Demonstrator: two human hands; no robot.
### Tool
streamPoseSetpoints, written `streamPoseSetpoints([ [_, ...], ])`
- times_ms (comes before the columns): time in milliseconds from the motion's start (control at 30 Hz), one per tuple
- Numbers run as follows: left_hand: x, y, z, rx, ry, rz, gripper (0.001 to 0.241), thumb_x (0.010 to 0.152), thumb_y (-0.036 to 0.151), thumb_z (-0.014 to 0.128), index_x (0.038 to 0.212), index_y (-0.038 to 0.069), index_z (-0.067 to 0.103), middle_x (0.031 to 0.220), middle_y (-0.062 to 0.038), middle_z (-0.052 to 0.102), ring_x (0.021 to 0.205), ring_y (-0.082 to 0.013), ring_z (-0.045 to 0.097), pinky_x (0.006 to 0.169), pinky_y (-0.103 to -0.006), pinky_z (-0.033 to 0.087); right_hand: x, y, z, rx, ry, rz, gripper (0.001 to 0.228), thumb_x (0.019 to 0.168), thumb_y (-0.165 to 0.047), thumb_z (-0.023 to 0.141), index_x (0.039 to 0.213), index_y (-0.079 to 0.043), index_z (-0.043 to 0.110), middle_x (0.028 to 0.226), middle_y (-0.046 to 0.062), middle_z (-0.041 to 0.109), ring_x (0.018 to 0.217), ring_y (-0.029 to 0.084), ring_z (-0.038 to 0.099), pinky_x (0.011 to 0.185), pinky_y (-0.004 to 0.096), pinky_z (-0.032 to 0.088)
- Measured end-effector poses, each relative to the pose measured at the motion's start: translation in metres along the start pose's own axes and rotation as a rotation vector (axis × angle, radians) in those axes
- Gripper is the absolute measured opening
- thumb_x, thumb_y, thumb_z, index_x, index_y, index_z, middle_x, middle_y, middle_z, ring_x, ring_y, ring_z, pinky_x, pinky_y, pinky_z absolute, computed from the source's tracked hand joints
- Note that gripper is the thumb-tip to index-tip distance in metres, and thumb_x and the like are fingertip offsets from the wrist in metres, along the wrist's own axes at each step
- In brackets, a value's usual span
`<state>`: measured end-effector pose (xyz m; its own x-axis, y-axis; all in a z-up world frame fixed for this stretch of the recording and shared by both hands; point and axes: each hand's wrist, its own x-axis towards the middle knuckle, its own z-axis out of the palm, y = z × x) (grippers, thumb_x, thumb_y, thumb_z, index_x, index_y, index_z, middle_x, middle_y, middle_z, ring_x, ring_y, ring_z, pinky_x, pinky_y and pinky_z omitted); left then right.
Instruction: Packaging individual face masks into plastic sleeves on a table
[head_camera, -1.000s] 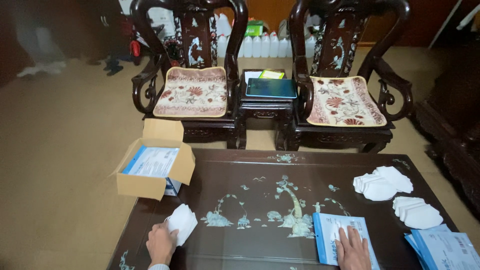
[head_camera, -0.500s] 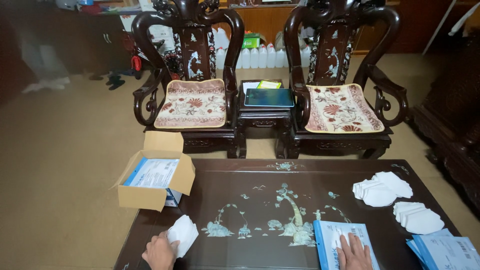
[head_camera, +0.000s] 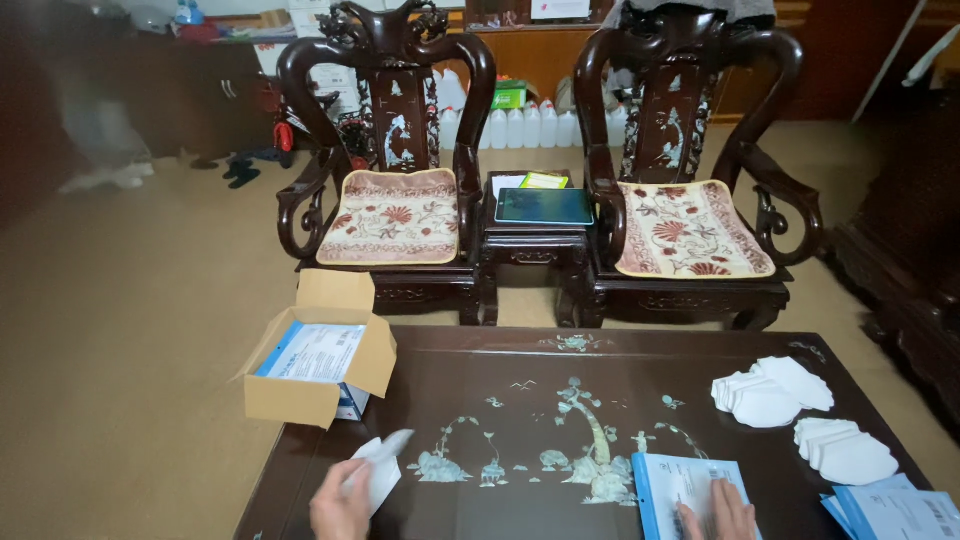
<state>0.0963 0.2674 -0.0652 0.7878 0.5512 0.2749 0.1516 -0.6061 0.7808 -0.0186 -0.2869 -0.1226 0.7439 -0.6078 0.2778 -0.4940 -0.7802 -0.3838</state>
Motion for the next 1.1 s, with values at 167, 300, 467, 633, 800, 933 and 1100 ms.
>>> streamPoseSetpoints([
  [167,-0.086,0.050,0.056,-0.236,-0.421,-0.334,0.032,0.063,0.026,0.100,0.089,0.017,0.085,0.060,-0.003,0.070,0.058,-0.0137,0.062,0.066,-0.0240,0.052,-0.051,-0.176,-0.153,1.110,-0.376,0.470,0.035,0.094,-0.013,0.066,0.126,-0.002,0.075,0.130,0.015,0.078,0.119,0.033,0.072,0.108,0.050,0.054],
  [300,-0.151,0.122,0.068,-0.445,-0.700,-0.536,0.019,0.072,0.015,0.094,0.089,0.010,0.089,0.069,-0.008,0.084,0.058,-0.0135,0.072,0.053,-0.0228,0.053,-0.061,-0.215,-0.140,1.021,-0.884,0.544,0.053,0.099,-0.030,0.060,0.148,-0.010,0.066,0.156,0.014,0.061,0.139,0.040,0.061,0.114,0.052,0.052],
  [467,-0.162,0.138,0.086,-0.543,-0.894,-0.835,0.039,0.087,0.029,0.083,0.114,0.000,0.084,0.100,-0.010,0.085,0.082,-0.0202,0.076,0.069,-0.0298,0.056,-0.053,-0.181,-0.023,0.739,-0.741,0.534,0.031,0.083,-0.026,0.089,0.074,0.003,0.083,0.070,0.010,0.075,0.071,0.015,0.063,0.066,0.030,0.047],
  [633,-0.200,0.043,0.168,-0.904,-0.844,-0.569,0.024,0.080,0.007,0.084,0.102,-0.003,0.083,0.087,-0.011,0.080,0.071,-0.0164,0.069,0.062,-0.0322,0.061,-0.068,-0.165,-0.003,0.910,-0.902,0.516,0.031,0.084,-0.025,0.078,0.103,-0.002,0.082,0.094,0.012,0.081,0.080,0.015,0.070,0.070,0.026,0.054],
  [800,-0.180,0.104,0.112,-0.794,-0.885,-0.883,0.017,0.096,0.008,0.071,0.106,-0.005,0.073,0.079,-0.017,0.073,0.060,-0.0226,0.067,0.057,-0.0357,0.061,-0.065,-0.175,-0.031,1.257,-1.064,0.568,0.014,0.099,0.000,0.066,0.097,0.012,0.073,0.081,0.026,0.077,0.061,0.023,0.071,0.060,0.028,0.061],
  [933,-0.168,0.130,0.080,-0.759,-0.960,-0.875,0.023,0.094,0.012,0.072,0.110,-0.005,0.072,0.090,-0.020,0.076,0.071,-0.0246,0.071,0.069,-0.0365,0.063,-0.065,-0.175,-0.029,1.265,-1.009,0.627,0.011,0.096,-0.001,0.070,0.096,0.010,0.071,0.086,0.025,0.076,0.065,0.028,0.073,0.066,0.037,0.066],
  [1100,-0.164,0.133,0.074,-0.741,-1.011,-0.863,0.026,0.093,0.007,0.071,0.115,-0.007,0.070,0.093,-0.019,0.074,0.077,-0.0252,0.071,0.076,-0.0381,0.064,-0.066,-0.171,-0.027,1.298,-0.995,0.624,0.013,0.097,-0.002,0.069,0.099,0.010,0.072,0.085,0.023,0.076,0.064,0.028,0.073,0.065,0.037,0.066],
])
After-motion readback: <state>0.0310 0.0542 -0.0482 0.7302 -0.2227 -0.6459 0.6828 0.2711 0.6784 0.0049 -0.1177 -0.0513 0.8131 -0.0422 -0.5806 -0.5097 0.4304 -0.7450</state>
